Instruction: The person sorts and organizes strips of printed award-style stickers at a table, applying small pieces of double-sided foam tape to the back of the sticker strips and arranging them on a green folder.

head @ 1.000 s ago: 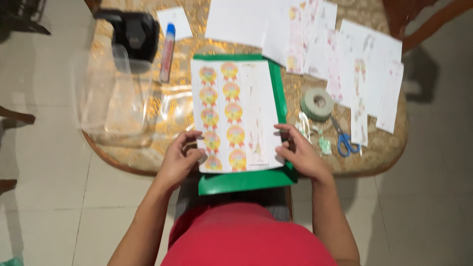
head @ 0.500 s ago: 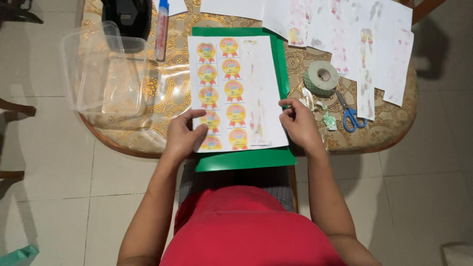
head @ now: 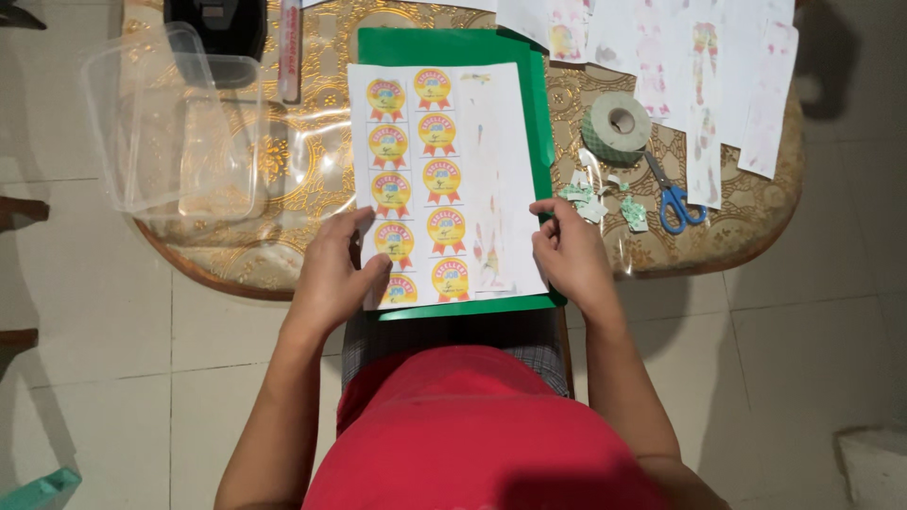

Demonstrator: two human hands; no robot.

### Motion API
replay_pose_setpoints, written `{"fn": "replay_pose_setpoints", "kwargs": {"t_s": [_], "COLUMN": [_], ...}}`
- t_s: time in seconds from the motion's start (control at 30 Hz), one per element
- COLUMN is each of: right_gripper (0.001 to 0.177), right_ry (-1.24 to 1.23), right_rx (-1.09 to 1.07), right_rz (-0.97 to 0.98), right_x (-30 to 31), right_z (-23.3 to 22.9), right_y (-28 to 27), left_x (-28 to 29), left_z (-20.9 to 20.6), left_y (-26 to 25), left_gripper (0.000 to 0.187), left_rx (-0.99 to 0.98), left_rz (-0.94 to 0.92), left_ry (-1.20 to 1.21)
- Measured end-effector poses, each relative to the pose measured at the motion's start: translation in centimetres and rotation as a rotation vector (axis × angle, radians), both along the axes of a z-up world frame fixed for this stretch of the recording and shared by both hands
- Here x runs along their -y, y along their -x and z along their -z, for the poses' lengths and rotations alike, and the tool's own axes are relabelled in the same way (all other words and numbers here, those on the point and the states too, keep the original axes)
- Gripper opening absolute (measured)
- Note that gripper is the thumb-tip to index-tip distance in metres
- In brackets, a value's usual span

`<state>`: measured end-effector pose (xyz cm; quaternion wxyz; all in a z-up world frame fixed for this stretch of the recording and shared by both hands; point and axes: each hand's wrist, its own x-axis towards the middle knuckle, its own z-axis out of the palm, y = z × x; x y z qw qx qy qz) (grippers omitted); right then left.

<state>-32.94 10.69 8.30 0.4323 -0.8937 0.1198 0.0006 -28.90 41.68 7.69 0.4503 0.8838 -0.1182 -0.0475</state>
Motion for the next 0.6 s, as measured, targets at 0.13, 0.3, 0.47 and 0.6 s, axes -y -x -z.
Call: {"fn": "replay_pose_setpoints", "kwargs": {"t_s": [0.13, 0.3, 0.47, 0.6], "right_gripper": [0.039, 0.034, 0.028, 0.019], "right_ry": [0.142, 0.173, 0.230, 0.312], "right_rx": [0.081, 0.192, 0.145, 0.251], "right_rz": [-0.015, 0.220, 0.506, 0.460], "right_x": [1.7, 7.6, 11.6, 13.2], "right_z": [0.5, 0.1, 1.3, 2.3], "right_y": [-0.4, -1.8, -2.5, -1.6], "left_x": [0.6, 6.3, 18.6, 27.5], "left_z": [-1.8, -3.3, -0.7, 2.2], "left_y": [-1.4, -6.0, -8.9, -10.4], "left_gripper": [0.063, 0.053, 0.047, 0.035], "left_rx": [0.222, 0.347, 0.439, 0.600], "left_rz": [-0.009, 0.279, 0.589, 0.708], "left_ry": [-0.069, -0.024, -0.058, -0.121]}}
